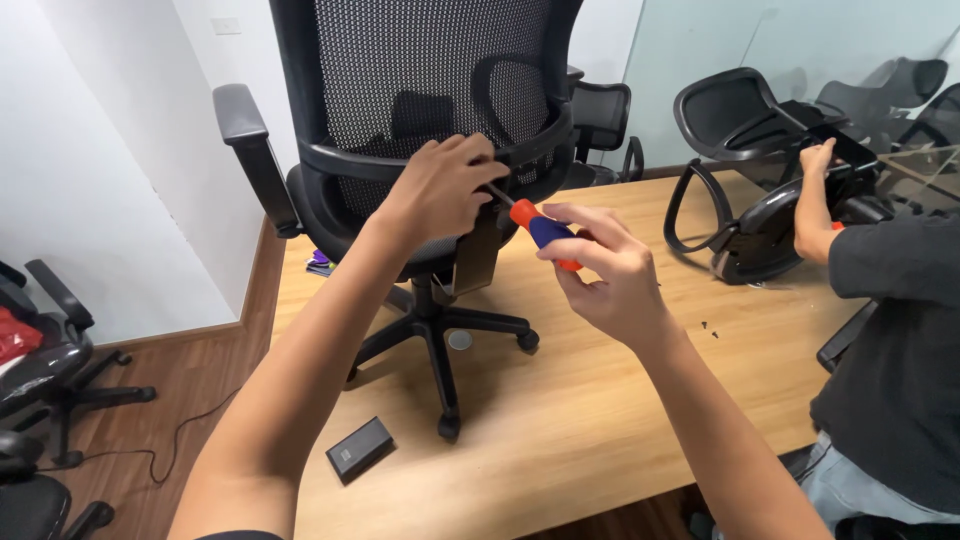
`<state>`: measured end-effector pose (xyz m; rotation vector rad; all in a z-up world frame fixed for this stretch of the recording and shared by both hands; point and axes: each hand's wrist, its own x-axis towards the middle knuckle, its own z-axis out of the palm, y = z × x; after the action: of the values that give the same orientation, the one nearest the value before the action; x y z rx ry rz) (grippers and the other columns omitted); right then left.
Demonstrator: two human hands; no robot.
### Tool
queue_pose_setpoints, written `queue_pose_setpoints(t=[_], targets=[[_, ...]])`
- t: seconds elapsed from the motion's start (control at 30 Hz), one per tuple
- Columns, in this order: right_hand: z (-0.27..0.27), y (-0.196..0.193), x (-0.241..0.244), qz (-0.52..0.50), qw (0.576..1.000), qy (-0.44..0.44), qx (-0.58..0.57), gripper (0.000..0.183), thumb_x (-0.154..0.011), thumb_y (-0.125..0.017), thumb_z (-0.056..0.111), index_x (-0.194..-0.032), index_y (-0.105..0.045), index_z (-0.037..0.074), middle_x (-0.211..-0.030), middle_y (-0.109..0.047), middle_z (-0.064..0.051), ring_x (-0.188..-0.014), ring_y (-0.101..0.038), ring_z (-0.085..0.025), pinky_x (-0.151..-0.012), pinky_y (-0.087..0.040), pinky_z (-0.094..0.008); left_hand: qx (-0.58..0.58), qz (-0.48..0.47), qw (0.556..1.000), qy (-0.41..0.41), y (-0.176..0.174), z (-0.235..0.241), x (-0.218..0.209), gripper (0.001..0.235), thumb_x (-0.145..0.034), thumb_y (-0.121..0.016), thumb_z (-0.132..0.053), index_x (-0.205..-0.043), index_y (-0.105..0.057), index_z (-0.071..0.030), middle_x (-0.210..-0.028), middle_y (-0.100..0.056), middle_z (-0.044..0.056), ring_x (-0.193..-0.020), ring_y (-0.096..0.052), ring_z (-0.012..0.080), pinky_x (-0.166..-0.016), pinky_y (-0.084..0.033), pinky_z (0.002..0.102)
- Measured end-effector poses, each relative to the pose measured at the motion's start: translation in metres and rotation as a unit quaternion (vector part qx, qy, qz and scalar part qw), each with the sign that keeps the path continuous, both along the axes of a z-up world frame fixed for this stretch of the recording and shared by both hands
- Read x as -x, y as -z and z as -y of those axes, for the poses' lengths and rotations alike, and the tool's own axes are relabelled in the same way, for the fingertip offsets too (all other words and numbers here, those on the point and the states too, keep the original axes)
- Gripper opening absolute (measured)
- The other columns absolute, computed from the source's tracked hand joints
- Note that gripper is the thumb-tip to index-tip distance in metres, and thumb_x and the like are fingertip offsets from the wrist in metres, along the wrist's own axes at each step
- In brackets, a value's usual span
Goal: The person uses a screwdriver to drive screws into the back of a black mesh office chair placed on a wooden table, holding the chair steady with the other hand and repositioning the screwdriver between screws. Another person works on a chair base at the same table.
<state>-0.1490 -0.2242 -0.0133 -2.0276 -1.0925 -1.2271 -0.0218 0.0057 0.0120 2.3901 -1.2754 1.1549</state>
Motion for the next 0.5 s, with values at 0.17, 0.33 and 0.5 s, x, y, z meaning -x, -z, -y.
queue_pose_setpoints(t=[0.17,0.33,0.5], targets=[[0.007,0.004,-0.006,-0.020,1.000,-0.009,0.014,0.034,-0.076,-0.072,-0.014,-0.096,-0.074,0.014,-0.121,-0.066,-0.009,-0.110,-0.067,-0.027,-0.084,-0.060,-0.033,-0.023,0.034,0.999,0.026,0.009,0.000,0.000,0.032,-0.077,-0.073,-0.009,-0.108,-0.079,-0.016,-0.112,-0.072,-0.004,-0.100,-0.059,0.0188,-0.086,-0.048,0.037],[0.003,0.005,-0.002,-0.032,0.999,-0.001,0.008,0.039,-0.079,-0.070,-0.015,-0.106,-0.075,0.013,-0.122,-0.059,-0.011,-0.110,-0.066,-0.026,-0.086,-0.061,-0.033,-0.030,0.064,0.997,0.032,0.014,-0.002,-0.009,0.031,-0.079,-0.071,-0.007,-0.107,-0.080,-0.016,-0.105,-0.075,-0.008,-0.099,-0.060,0.0173,-0.086,-0.048,0.036],[-0.005,0.002,0.007,-0.044,0.997,0.053,-0.032,0.044,-0.074,-0.088,0.001,-0.112,-0.066,0.003,-0.112,-0.056,-0.015,-0.093,-0.066,-0.025,-0.077,-0.060,-0.035,0.013,0.093,0.994,0.052,0.015,-0.001,-0.012,0.018,-0.081,-0.073,-0.011,-0.098,-0.080,-0.015,-0.095,-0.076,-0.005,-0.089,-0.064,0.0171,-0.076,-0.051,0.034]])
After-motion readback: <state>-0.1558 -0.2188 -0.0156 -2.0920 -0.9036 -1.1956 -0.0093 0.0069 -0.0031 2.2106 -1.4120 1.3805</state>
